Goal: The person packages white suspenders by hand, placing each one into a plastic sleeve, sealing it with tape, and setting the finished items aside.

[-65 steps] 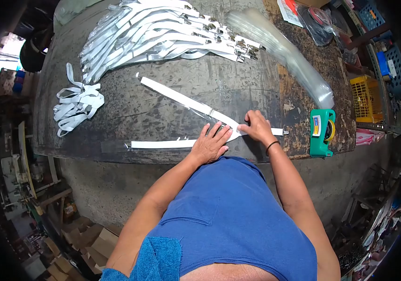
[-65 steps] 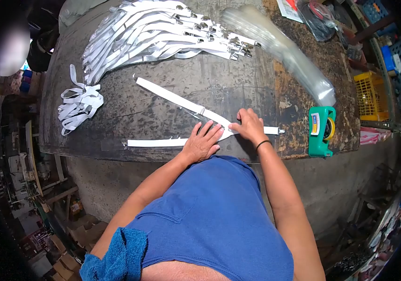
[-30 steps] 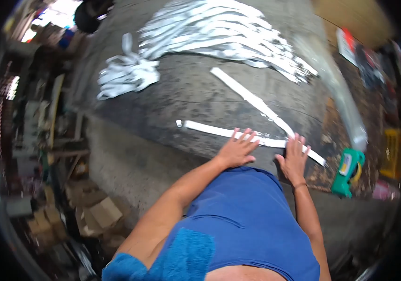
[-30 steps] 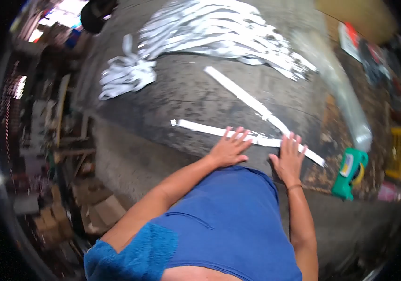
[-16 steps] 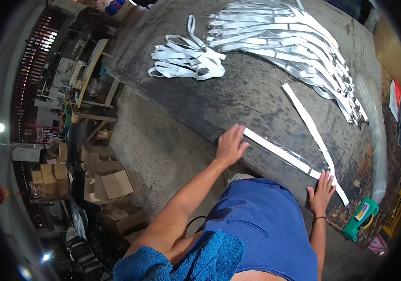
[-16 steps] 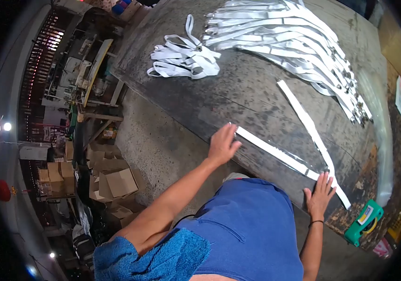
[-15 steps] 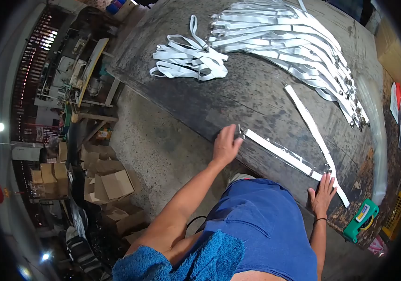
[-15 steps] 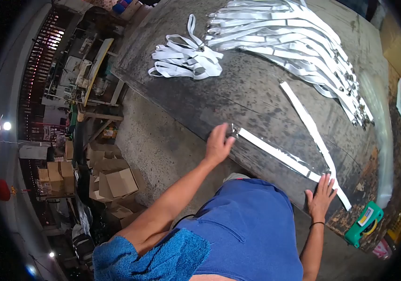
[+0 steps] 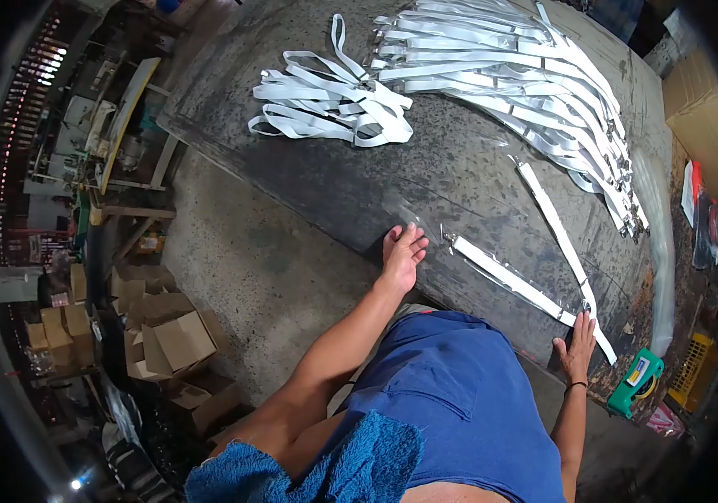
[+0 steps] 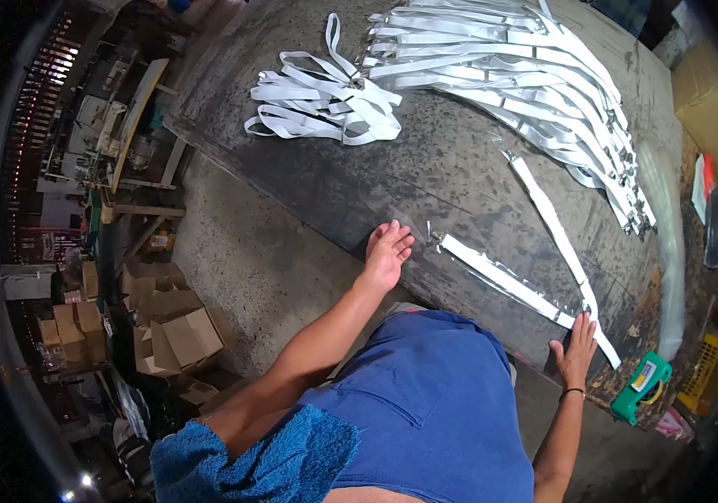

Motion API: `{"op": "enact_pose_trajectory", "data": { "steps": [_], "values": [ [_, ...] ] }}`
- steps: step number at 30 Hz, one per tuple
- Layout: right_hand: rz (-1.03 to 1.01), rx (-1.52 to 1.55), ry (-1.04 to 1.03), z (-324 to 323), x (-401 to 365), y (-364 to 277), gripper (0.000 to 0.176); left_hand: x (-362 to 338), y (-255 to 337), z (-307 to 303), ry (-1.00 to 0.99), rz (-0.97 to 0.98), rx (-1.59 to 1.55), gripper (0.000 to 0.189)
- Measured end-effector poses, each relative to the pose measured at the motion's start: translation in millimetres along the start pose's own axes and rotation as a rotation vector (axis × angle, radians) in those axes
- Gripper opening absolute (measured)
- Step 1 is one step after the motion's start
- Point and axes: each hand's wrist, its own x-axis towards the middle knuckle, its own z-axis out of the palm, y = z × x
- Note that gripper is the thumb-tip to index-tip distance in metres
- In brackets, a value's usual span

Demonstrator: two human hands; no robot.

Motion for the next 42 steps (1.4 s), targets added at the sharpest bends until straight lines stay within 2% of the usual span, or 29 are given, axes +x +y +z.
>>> {"op": "enact_pose_trajectory", "data": {
  "steps": [2, 4, 5, 9, 11, 12, 14, 15, 16, 18, 22, 26, 28, 30, 31, 32, 33, 34, 36, 38, 39, 40, 42],
  "values": [
    [0.002, 0.024, -0.024, -0.7, 1.5, 0.4, 0.094, 0.2, 6.6, 7.0, 0.036, 0.015, 0.058, 0.039],
    [0.011, 0.010, -0.031, -3.8, 1.2, -2.5, 0.094, 4.6, 13.4, 10.2, 0.019, 0.061, 0.435, 0.042],
    [0.017, 0.014, -0.035, -5.0, 1.2, -3.8, 0.094, 8.5, 11.4, 11.9, 0.036, 0.114, 0.491, 0.044],
    [0.015, 0.044, -0.030, -6.0, 1.1, -5.6, 0.094, 7.1, 8.0, 24.4, 0.018, 0.169, 0.588, 0.030],
    [0.011, 0.081, -0.020, -6.5, 0.4, -6.4, 0.094, -9.1, -0.4, 38.2, -0.059, 0.849, 0.874, 0.022],
    [0.018, 0.093, -0.015, -8.2, 1.0, -8.9, 0.094, -19.4, -4.0, 47.5, -0.068, 0.851, 0.875, 0.022],
    [0.004, 0.116, 0.020, -7.0, -0.6, -9.8, 0.093, -42.7, -15.5, 63.7, -0.224, 1.318, 1.196, 0.023],
    [-0.013, 0.120, 0.048, -6.1, -1.6, -10.1, 0.093, -49.2, -24.1, 68.2, -0.320, 1.317, 1.275, 0.025],
    [-0.014, 0.144, 0.064, -5.8, -2.0, -10.7, 0.092, -51.9, -34.1, 69.5, -0.333, 1.305, 1.284, 0.025],
    [-0.001, 0.154, 0.065, -5.9, -1.9, -12.5, 0.091, -46.7, -53.8, 61.8, -0.454, 1.482, 1.569, 0.028],
    [-0.004, 0.175, 0.072, -7.2, -4.2, -12.6, 0.089, -43.0, -63.7, 47.3, -0.529, 1.453, 1.761, 0.037],
    [0.013, 0.177, 0.042, -11.0, -4.2, -9.6, 0.087, -50.4, -45.5, 49.6, -0.695, 1.440, 1.594, 0.039],
    [0.034, 0.155, 0.038, -12.6, -4.6, -12.6, 0.087, -52.0, -29.9, 40.3, -0.674, 1.443, 1.489, 0.031],
    [0.045, 0.128, 0.034, -11.7, -1.7, -13.4, 0.087, -38.4, -13.5, 19.6, -0.371, 1.248, 1.357, 0.018],
    [0.058, 0.112, 0.073, -9.6, -1.5, -13.9, 0.088, -28.4, -3.5, 10.2, -0.223, 1.223, 1.276, 0.015],
    [0.073, 0.094, 0.108, -6.8, -2.3, -15.1, 0.088, -21.8, 1.4, 0.1, -0.020, 0.937, 1.111, 0.024],
    [0.109, 0.088, 0.109, -13.0, -4.3, -23.4, 0.087, -14.0, 9.2, -5.8, 0.114, 0.849, 1.031, 0.036],
    [0.121, 0.074, 0.106, -10.1, -4.1, -29.7, 0.087, 18.5, 3.4, -28.7, 0.185, 0.946, 1.061, 0.053],
    [0.070, 0.144, 0.293, -2.5, -1.9, -36.3, 0.085, 45.2, 5.9, -41.8, 0.248, 0.677, 0.904, 0.067],
    [0.007, 0.161, 0.344, -11.1, 1.7, -69.5, 0.084, 23.2, 39.0, -20.2, 0.120, 0.334, 0.761, 0.072],
    [-0.002, 0.156, 0.313, -14.2, 5.1, -89.0, 0.083, 32.6, 39.8, -23.7, 0.089, 0.342, 0.825, 0.057],
    [-0.017, 0.157, 0.281, -15.7, 6.7, -108.3, 0.082, 40.9, 36.0, -24.7, 0.087, 0.335, 0.820, 0.057],
    [-0.076, 0.158, 0.271, -20.4, 13.0, -144.0, 0.080, 59.8, 37.4, -34.8, 0.048, 0.322, 0.974, 0.039]
  ]
}}
